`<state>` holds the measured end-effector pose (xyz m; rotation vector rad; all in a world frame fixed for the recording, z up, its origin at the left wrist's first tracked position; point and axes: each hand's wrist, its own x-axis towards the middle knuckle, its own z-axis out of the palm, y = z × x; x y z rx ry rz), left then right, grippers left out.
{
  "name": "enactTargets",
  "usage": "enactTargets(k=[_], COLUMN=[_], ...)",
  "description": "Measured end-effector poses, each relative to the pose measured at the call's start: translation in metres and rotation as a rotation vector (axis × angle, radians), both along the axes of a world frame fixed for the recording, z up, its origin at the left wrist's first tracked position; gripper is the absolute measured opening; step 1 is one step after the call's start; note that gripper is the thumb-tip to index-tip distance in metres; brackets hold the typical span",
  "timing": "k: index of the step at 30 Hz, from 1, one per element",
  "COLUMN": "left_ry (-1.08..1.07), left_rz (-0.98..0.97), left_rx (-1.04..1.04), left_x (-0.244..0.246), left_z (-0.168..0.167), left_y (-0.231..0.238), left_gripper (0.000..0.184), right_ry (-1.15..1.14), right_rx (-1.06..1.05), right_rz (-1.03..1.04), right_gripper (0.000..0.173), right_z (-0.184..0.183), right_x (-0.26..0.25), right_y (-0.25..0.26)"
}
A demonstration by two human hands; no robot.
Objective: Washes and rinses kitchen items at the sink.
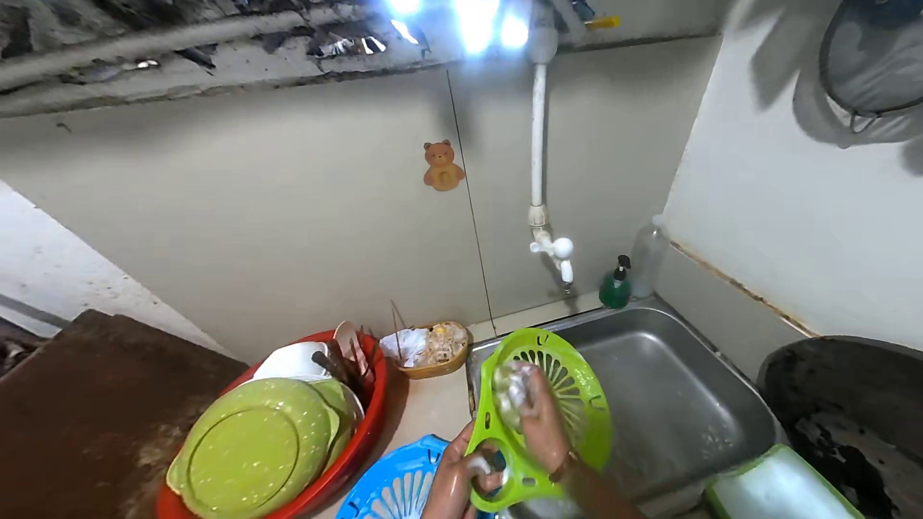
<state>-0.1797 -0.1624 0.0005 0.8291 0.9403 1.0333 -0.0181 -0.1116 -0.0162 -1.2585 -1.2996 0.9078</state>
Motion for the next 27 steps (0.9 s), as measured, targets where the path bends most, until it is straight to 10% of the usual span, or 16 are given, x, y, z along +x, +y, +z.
enactTargets(k=[10,15,19,27], left_ry=[0.080,0.133,0.147,0.122], left_rz=[-0.033,0.056,0.005,0.005], left_rx=[-0.013,0.086,0.099,-0.021], left_x=[-0.001,-0.016,-0.006,0.000], left_z=[-0.001,-0.003,0.001,-0.004], left_y=[-0.015,-0.023,-0.022,-0.013], left_gripper=[0.044,0.045,0.041,0.030], right_ry=[-0.612,-0.604,-0.484,-0.474], right_rx=[-0.094,-0.371,-0.159,-0.141], right_rz=[-0.094,-0.363,-0.433,0.357], right_gripper=[0.048,0.055,0.054,0.053], right_z=[0.028,0.019,0.015,0.068], right_x=[0.037,0.087,0.069,-0.010], right_y=[0.045,0.063,0.050,-0.003])
